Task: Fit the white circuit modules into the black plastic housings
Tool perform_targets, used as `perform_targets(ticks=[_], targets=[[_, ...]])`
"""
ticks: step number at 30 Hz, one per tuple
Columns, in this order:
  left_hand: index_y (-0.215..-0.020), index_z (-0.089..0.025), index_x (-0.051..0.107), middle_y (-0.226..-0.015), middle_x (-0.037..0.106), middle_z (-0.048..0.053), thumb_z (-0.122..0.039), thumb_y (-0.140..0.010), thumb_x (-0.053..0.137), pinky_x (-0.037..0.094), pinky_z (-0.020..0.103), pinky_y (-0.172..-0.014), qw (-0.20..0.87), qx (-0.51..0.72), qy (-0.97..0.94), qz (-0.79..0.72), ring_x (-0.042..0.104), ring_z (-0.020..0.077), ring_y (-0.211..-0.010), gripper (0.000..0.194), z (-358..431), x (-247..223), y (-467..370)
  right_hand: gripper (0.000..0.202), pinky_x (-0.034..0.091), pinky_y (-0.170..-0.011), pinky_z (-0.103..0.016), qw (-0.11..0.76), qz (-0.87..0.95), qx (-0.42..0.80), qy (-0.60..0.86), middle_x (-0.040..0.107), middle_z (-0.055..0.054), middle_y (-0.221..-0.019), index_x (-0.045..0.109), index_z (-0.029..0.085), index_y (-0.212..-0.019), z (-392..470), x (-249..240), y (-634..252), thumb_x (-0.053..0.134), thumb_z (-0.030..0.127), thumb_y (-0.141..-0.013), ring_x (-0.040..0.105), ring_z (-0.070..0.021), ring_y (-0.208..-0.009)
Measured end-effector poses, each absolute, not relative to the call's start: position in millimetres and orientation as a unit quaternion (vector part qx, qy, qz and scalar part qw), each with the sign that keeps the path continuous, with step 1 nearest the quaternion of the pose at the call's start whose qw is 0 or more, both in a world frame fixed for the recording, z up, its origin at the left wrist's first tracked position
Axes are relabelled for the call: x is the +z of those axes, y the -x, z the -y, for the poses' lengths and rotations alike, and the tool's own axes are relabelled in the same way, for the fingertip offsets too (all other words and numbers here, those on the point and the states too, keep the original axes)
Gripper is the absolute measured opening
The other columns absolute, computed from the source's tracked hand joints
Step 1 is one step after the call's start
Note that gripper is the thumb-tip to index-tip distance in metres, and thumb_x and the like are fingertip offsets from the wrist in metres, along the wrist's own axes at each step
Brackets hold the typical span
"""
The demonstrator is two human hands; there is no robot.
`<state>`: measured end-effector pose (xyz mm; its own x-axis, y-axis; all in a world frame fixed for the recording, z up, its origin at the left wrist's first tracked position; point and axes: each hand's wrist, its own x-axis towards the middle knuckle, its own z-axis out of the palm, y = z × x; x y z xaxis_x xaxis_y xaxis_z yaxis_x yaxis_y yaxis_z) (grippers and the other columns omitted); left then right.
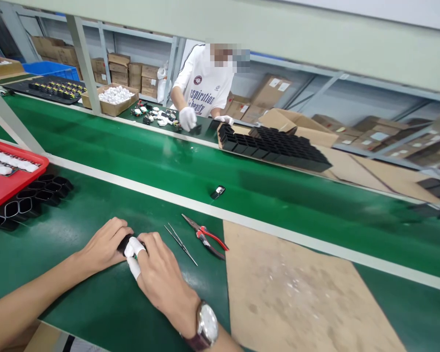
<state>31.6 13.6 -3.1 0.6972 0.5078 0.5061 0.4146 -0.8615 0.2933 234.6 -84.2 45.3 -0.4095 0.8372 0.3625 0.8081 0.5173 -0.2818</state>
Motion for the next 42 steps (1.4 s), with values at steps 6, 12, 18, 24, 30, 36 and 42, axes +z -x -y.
perform_targets(ticks=[6,12,18,24,30,36,42], targets=[[-0.115,-0.018,0.059,-0.101,0.065,0.011,-0.035,-0.1,0.063,0.056,0.04,-0.077,0.11,0.288,-0.922,-0.234,0.065,0.0279,-0.089,0.023,-12,-5,-32,0.025,0.063,-0.08,-0.047,0.242,0.829,0.014,0.503,0.065,-0.016,-0.121,0.059,0.017,-0.118,84,37,-231,0.052,0.008,-0.097,0.06,-0.0303,-0.103],[-0.115,-0.021,0.057,-0.106,0.063,0.008,-0.028,-0.092,0.071,0.058,0.035,-0.078,0.239,0.259,-0.899,-0.26,0.067,0.0236,-0.094,0.028,-6,-12,-37,0.026,0.062,-0.083,-0.044,0.319,0.822,0.029,0.471,0.068,-0.014,-0.123,0.058,0.018,-0.128,86,26,-237,0.06,0.015,-0.102,0.064,-0.0281,-0.105],[-0.104,-0.022,0.058,-0.103,0.062,0.003,-0.022,-0.085,0.074,0.056,0.031,-0.071,0.312,0.206,-0.878,-0.299,0.066,0.0199,-0.086,0.024,-2,-16,-41,0.01,0.062,-0.091,-0.052,0.291,0.825,0.039,0.483,0.064,-0.016,-0.135,0.066,0.018,-0.106,85,19,-226,0.065,0.028,-0.102,0.061,-0.0339,-0.122],[-0.117,-0.023,0.063,-0.109,0.066,0.006,-0.029,-0.092,0.075,0.058,0.033,-0.083,0.366,0.224,-0.866,-0.257,0.067,0.0223,-0.097,0.028,-8,-10,-39,0.025,0.063,-0.094,-0.048,0.332,0.801,0.099,0.488,0.063,-0.014,-0.135,0.063,0.022,-0.129,86,18,-241,0.06,0.027,-0.105,0.065,-0.0278,-0.118],[-0.139,-0.029,0.053,-0.124,0.067,0.007,-0.026,-0.093,0.075,0.059,0.037,-0.092,0.393,0.214,-0.856,-0.261,0.069,0.024,-0.107,0.051,-11,-6,-34,0.036,0.062,-0.094,-0.049,0.309,0.815,0.051,0.488,0.062,-0.016,-0.135,0.059,0.022,-0.139,83,13,-249,0.058,0.017,-0.103,0.064,-0.0294,-0.119],[-0.134,-0.028,0.054,-0.128,0.069,0.005,-0.025,-0.096,0.071,0.058,0.036,-0.096,0.401,0.197,-0.849,-0.284,0.07,0.0234,-0.113,0.042,-11,-4,-25,0.033,0.062,-0.085,-0.048,0.248,0.841,0.018,0.481,0.067,-0.015,-0.124,0.061,0.018,-0.134,77,16,-246,0.05,0.014,-0.104,0.065,-0.0283,-0.103],[-0.115,-0.022,0.065,-0.118,0.07,0.009,-0.028,-0.1,0.071,0.058,0.034,-0.092,0.347,0.258,-0.882,-0.189,0.071,0.022,-0.104,0.017,-19,2,-20,0.047,0.06,-0.089,-0.056,0.233,0.75,-0.095,0.612,0.065,-0.023,-0.125,0.046,0.009,-0.149,85,-5,-290,0.052,0.031,-0.107,0.064,-0.036,-0.111]])
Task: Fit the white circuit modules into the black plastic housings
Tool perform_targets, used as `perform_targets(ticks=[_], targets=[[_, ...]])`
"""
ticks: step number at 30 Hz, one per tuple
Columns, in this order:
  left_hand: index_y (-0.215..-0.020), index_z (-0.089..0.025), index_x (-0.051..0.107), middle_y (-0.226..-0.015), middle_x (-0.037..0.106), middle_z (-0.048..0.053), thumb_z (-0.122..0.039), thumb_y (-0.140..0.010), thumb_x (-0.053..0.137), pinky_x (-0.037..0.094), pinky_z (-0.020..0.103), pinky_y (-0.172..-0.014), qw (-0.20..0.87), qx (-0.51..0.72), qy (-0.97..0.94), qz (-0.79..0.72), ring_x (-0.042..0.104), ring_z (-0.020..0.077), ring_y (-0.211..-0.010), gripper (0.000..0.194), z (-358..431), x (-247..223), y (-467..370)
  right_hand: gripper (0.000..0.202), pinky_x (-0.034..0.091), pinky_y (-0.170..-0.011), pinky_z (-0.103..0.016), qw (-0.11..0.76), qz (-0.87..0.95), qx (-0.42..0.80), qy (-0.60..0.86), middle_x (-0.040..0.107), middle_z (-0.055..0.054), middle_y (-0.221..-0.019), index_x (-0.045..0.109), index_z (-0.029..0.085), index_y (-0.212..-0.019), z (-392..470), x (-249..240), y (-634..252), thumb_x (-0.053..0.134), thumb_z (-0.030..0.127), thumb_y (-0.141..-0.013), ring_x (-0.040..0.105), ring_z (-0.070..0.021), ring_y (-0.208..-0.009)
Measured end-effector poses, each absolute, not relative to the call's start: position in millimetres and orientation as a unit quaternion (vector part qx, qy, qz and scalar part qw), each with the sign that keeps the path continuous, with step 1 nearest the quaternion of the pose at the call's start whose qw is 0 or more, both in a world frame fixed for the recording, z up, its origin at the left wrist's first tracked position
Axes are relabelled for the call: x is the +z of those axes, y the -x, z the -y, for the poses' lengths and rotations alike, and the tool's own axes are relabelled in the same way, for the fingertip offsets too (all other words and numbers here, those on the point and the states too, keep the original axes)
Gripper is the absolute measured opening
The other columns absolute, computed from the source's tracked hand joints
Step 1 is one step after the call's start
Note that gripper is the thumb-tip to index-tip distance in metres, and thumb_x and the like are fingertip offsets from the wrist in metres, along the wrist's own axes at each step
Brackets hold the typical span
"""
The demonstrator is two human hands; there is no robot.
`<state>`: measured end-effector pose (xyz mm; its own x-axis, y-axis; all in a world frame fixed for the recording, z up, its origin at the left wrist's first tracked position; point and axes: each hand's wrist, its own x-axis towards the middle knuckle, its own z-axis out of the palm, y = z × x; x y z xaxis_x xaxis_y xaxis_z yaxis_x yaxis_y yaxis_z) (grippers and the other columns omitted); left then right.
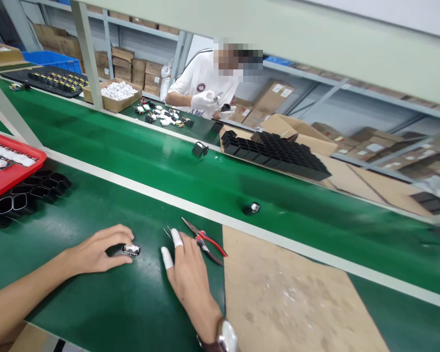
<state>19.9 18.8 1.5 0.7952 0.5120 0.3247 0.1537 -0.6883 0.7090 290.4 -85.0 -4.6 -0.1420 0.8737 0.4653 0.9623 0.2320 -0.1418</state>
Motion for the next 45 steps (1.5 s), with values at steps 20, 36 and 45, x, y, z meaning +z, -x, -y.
perform_targets(ticks=[20,36,45], targets=[[-0.123,-0.026,0.057,-0.115,0.072,0.003,-0.031,-0.094,0.076,0.056,0.034,-0.092,0.398,0.184,-0.847,-0.3,0.072,0.0228,-0.105,0.034,-14,-5,-22,0.024,0.038,-0.056,-0.03,0.194,0.813,-0.101,0.539,0.061,-0.008,-0.098,0.058,0.02,-0.089,99,25,-261,0.043,0.001,-0.094,0.053,-0.0189,-0.076],[-0.115,-0.022,0.063,-0.109,0.073,0.006,-0.03,-0.102,0.069,0.056,0.032,-0.087,0.338,0.243,-0.89,-0.186,0.071,0.0213,-0.099,0.016,-18,-9,-23,0.022,0.04,-0.057,-0.034,0.113,0.857,-0.103,0.491,0.063,-0.005,-0.091,0.058,0.021,-0.079,88,56,-251,0.057,-0.001,-0.08,0.055,-0.0209,-0.078],[-0.123,-0.022,0.072,-0.124,0.075,0.012,-0.025,-0.1,0.071,0.058,0.036,-0.099,0.363,0.271,-0.875,-0.169,0.072,0.0252,-0.112,0.024,-14,-8,-24,0.027,0.049,-0.064,-0.032,0.164,0.769,-0.137,0.602,0.068,-0.009,-0.101,0.069,0.014,-0.111,71,6,-301,0.044,0.011,-0.102,0.064,-0.02,-0.082]])
